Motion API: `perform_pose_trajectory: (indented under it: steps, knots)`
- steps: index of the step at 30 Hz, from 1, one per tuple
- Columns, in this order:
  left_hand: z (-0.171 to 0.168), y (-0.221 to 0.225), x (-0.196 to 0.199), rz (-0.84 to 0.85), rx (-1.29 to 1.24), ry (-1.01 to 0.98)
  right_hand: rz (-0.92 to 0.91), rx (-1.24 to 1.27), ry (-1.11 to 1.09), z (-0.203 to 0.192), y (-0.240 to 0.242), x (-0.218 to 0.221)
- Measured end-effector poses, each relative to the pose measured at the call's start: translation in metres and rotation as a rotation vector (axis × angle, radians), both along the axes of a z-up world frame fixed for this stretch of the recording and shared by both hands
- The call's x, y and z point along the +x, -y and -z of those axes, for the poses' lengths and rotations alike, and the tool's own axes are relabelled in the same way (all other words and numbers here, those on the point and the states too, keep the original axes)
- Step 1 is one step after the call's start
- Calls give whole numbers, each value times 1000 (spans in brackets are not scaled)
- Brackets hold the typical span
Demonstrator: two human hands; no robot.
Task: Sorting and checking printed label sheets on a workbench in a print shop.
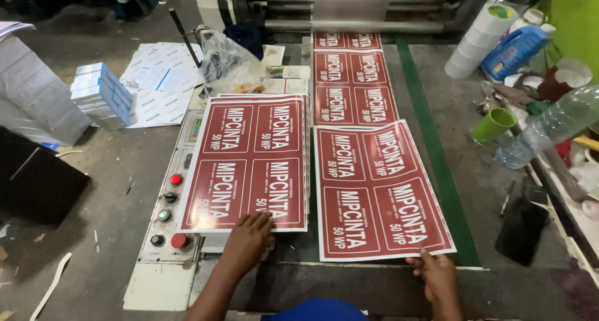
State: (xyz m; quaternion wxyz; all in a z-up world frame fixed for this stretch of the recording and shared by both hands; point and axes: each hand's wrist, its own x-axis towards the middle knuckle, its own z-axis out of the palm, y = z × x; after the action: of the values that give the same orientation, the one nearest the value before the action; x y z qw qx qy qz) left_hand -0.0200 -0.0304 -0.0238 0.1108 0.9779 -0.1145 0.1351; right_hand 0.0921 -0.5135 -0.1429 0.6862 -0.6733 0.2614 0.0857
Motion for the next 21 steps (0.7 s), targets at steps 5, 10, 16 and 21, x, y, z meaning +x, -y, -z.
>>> perform_pose_trajectory:
  steps: [5, 10, 16, 21]
  knots:
    - [17, -18, -6, -1, 123, 19, -49, 3, -7, -1, -5, 17]
    - [-6, -19, -5, -52, -44, 79, -93, 80, -2, -19, -46, 46]
    - [-32, -24, -2, -204, -306, 155, -190, 203, 121, 3, -65, 101]
    - [-45, -43, 0, -384, -496, 5, -156, 274, 80, -2, -66, 103]
